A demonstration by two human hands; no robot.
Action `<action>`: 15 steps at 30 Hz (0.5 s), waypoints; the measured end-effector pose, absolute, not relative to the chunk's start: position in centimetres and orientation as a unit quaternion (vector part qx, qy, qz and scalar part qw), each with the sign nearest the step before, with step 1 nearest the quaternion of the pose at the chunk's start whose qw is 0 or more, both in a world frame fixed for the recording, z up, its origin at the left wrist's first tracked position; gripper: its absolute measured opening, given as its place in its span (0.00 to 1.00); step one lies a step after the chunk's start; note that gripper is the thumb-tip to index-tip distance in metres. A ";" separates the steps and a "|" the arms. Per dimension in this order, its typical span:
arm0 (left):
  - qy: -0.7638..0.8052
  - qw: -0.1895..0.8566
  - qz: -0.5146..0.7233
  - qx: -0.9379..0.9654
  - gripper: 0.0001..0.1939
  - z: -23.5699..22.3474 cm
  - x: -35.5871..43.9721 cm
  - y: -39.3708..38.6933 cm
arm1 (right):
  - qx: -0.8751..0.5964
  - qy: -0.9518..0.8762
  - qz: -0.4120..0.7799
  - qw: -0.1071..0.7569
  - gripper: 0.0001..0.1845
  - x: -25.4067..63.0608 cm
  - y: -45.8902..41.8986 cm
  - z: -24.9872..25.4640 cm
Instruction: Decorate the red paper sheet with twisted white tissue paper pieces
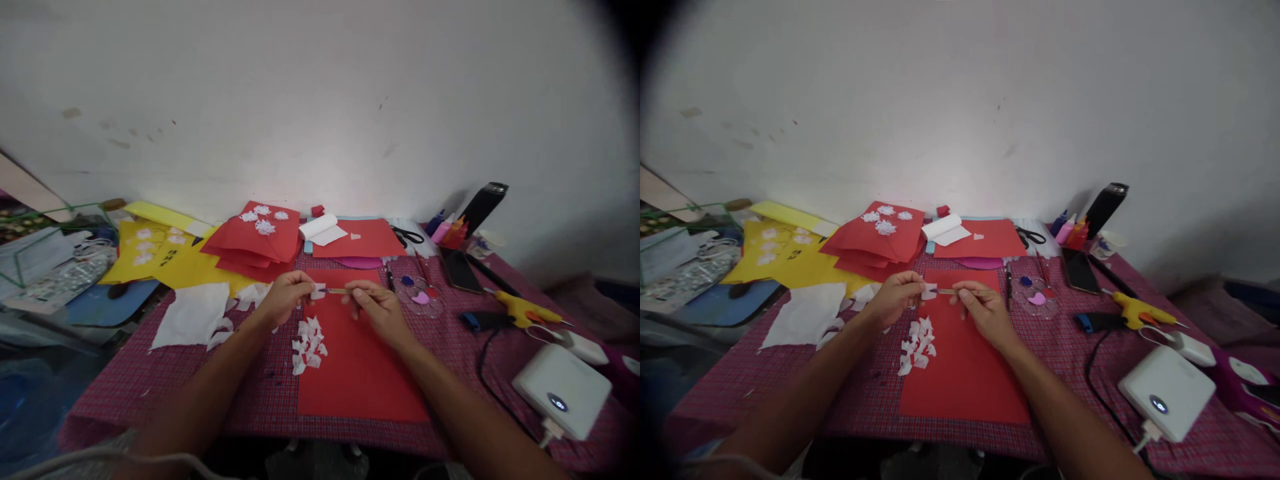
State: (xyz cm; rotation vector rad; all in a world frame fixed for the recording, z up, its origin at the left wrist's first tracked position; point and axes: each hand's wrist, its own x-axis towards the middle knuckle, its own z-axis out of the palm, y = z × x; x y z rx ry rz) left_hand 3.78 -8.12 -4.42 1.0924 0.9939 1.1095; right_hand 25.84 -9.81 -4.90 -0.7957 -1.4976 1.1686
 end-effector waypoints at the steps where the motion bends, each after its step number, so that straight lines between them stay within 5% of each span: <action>1: 0.425 0.609 0.479 0.468 0.08 -4.3 3.8 -8.2 | -0.333 -0.623 0.485 0.515 0.10 25.8 -9.8 -4.9; 15: 0.398 0.623 0.500 0.451 0.16 -5.4 4.2 -7.9 | -0.349 -0.583 0.491 0.545 0.10 26.1 -9.2 -4.7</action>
